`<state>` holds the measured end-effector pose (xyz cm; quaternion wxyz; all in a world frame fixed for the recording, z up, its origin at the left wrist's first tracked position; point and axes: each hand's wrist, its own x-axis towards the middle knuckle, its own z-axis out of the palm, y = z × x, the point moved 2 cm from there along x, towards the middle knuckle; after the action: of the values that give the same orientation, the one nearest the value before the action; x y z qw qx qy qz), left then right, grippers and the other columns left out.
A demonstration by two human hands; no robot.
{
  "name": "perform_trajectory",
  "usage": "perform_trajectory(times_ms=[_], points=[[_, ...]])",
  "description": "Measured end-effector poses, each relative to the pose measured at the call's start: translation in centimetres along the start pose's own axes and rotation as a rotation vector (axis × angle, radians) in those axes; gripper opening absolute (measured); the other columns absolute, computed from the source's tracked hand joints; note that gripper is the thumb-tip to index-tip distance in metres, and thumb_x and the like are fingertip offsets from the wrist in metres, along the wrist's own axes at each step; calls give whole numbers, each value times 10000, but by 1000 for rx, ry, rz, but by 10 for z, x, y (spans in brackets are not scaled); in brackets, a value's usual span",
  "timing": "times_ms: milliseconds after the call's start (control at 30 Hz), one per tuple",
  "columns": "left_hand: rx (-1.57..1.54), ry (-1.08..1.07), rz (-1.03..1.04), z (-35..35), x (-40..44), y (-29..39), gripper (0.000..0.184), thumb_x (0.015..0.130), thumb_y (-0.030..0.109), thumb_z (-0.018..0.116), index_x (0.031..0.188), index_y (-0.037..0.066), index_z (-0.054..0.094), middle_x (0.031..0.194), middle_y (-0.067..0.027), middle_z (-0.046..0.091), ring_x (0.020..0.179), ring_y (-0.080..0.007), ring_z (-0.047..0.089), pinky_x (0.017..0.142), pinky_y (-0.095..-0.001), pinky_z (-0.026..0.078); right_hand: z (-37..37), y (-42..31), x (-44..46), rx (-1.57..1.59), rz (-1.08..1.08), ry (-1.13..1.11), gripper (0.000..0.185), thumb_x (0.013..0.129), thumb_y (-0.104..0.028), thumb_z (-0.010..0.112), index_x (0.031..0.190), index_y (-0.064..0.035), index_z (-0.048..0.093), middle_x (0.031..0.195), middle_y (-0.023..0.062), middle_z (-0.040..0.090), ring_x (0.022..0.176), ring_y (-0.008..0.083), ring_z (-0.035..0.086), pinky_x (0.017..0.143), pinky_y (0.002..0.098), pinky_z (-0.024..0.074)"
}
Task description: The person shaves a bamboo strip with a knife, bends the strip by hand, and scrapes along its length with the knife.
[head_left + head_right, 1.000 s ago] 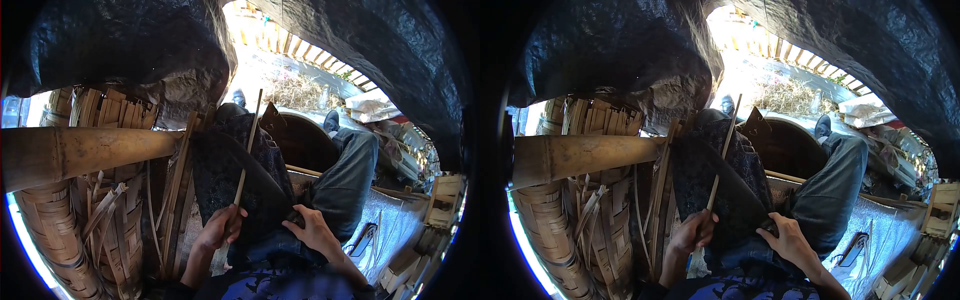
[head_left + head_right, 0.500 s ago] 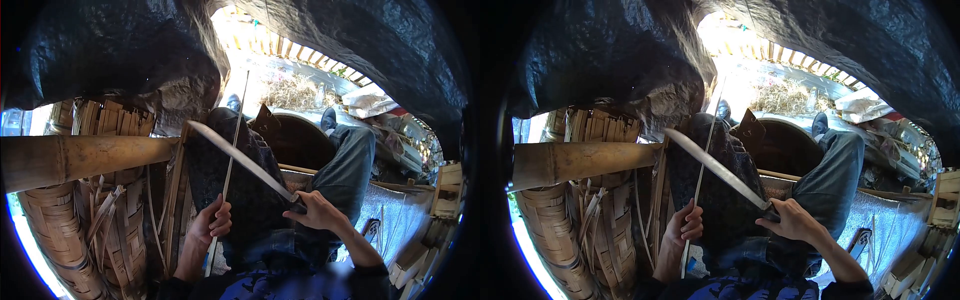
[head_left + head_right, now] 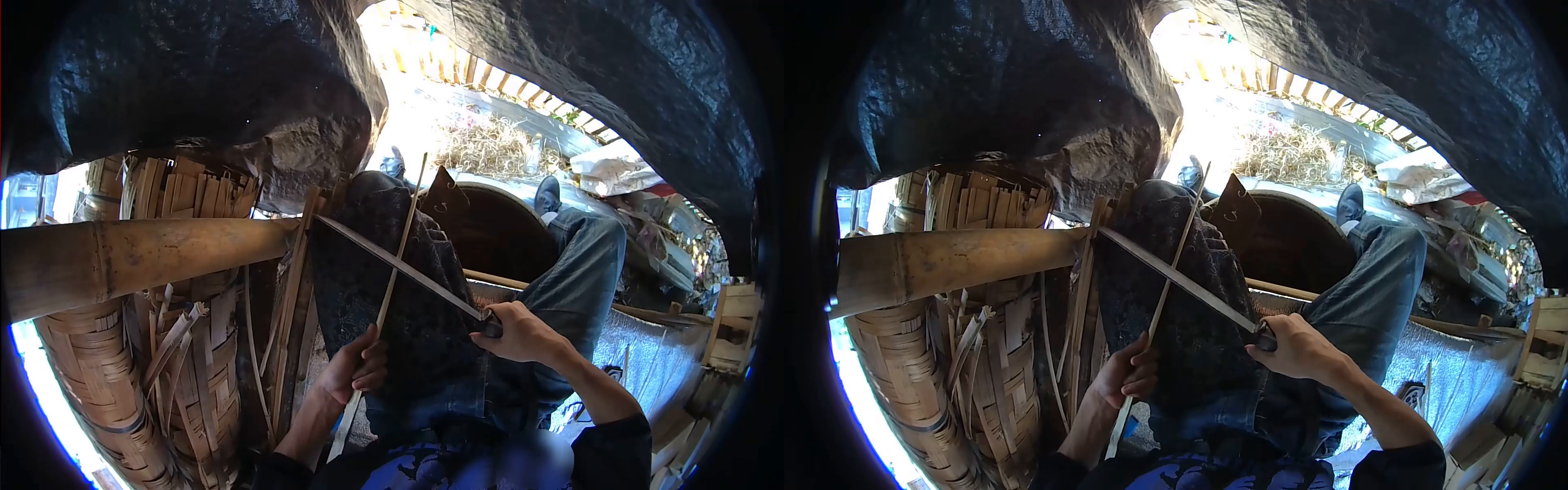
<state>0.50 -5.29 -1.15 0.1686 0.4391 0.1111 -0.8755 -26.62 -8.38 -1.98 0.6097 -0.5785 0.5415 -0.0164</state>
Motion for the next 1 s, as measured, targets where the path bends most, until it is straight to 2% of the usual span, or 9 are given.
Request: perform_trajectory(times_ms=[100,167,300,433,533,800,900,967,1000], points=[[-178,-63,-12,4,5,2,490,974,467,317,596,161,369,417,44,239,298,-87,251,301,-204,197,-4,-1,-3,12,-4,6,283,802,-231,698,880,27,612,634,116,607,575,185,587,572,313,456],[108,17,34,14,6,9,479,972,476,317,620,155,356,448,39,253,342,-93,263,352,-222,243,-10,-7,-6,8,2,75,329,793,-255,716,928,26,611,639,119,608,579,167,583,569,296,452],[269,52,1,30,11,27,482,978,469,294,636,141,383,455,35,268,357,-102,291,351,-229,263,-6,-3,-1,62,-58,150,315,803,-270,705,886,18,608,625,107,593,599,198,611,596,325,463],[477,76,-28,30,22,41,489,977,482,273,692,118,432,454,39,280,353,-87,305,342,-214,265,-18,-30,25,261,-200,336,383,803,-323,711,900,27,591,563,43,536,559,112,592,519,297,455],[522,105,-92,33,30,47,489,974,489,274,716,110,443,452,41,290,347,-77,315,328,-205,255,-21,-33,49,487,-78,261,386,795,-356,714,852,-2,570,595,39,551,469,83,539,432,243,436],[534,48,-256,53,25,52,492,974,489,270,708,107,431,437,45,291,318,-78,301,314,-207,254,6,-17,81,935,-165,132,316,804,-321,714,874,-41,589,632,4,556,484,65,526,424,211,432],[693,125,-401,62,21,47,548,967,512,257,792,57,508,433,37,349,319,-106,369,335,-236,327,7,-12,89,1018,-126,40,299,810,-296,706,870,-35,574,677,28,581,508,75,544,434,214,442],[1264,426,-421,80,14,49,550,947,501,359,997,-9,560,652,-85,561,556,-174,582,501,-277,475,18,-6,102,1094,18,53,245,818,-245,680,836,-35,555,705,50,588,501,93,540,434,224,439],[1257,430,-421,87,5,40,550,947,501,359,997,-9,560,652,-85,561,556,-174,582,501,-277,475,22,-6,105,1093,18,46,245,818,-245,680,836,-35,555,705,50,588,501,93,540,434,224,439]])
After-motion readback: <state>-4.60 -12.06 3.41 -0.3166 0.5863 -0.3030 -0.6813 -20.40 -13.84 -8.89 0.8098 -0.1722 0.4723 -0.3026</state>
